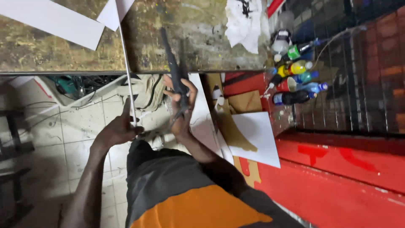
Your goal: Assembling a 3D letter by gluing foam strips to the edges of a letter cutout using a hot glue gun.
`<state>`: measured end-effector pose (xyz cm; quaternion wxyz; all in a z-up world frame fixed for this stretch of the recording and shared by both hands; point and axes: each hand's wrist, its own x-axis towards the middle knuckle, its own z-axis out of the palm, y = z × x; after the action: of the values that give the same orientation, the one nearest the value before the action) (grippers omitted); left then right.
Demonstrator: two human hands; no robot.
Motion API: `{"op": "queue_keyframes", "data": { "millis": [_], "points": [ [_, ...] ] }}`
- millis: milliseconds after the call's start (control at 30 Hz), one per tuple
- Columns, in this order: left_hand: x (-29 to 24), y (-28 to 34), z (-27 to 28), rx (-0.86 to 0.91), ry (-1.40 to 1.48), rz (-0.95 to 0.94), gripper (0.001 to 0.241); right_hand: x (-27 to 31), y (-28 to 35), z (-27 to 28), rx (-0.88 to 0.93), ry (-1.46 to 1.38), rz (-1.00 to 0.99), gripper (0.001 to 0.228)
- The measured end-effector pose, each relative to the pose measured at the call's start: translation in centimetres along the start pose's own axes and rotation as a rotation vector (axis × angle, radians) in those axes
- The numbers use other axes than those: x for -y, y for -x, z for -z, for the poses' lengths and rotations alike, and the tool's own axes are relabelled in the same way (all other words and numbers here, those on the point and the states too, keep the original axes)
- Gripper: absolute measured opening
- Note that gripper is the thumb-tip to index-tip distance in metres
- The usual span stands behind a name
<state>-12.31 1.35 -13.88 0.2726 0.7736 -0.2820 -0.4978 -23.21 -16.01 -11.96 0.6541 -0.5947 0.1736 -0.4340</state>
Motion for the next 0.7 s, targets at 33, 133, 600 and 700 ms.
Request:
{"op": "queue_keyframes", "data": {
  "millis": [33,133,600,700],
  "points": [
    [1.1,-0.3,-0.5,-0.002,0.014,0.012,0.132,-1.4,-0.1,1.4,0.012,0.001,-0.014,0.067],
    [5.1,-0.2,-2.3,-0.137,0.077,-0.006,0.103,-3.2,0.6,3.9,0.013,0.037,0.074,0.066],
    [6.7,-20.0,13.9,-1.242,-0.963,-0.257,0.034,-5.3,-8.3,-5.9,0.308,-0.009,0.112,0.040],
    [4.8,-26.8,19.2,-1.062,-0.861,-0.291,0.076,-6.4,-10.8,-8.1,0.291,0.083,0.132,0.042]
  ]
}}
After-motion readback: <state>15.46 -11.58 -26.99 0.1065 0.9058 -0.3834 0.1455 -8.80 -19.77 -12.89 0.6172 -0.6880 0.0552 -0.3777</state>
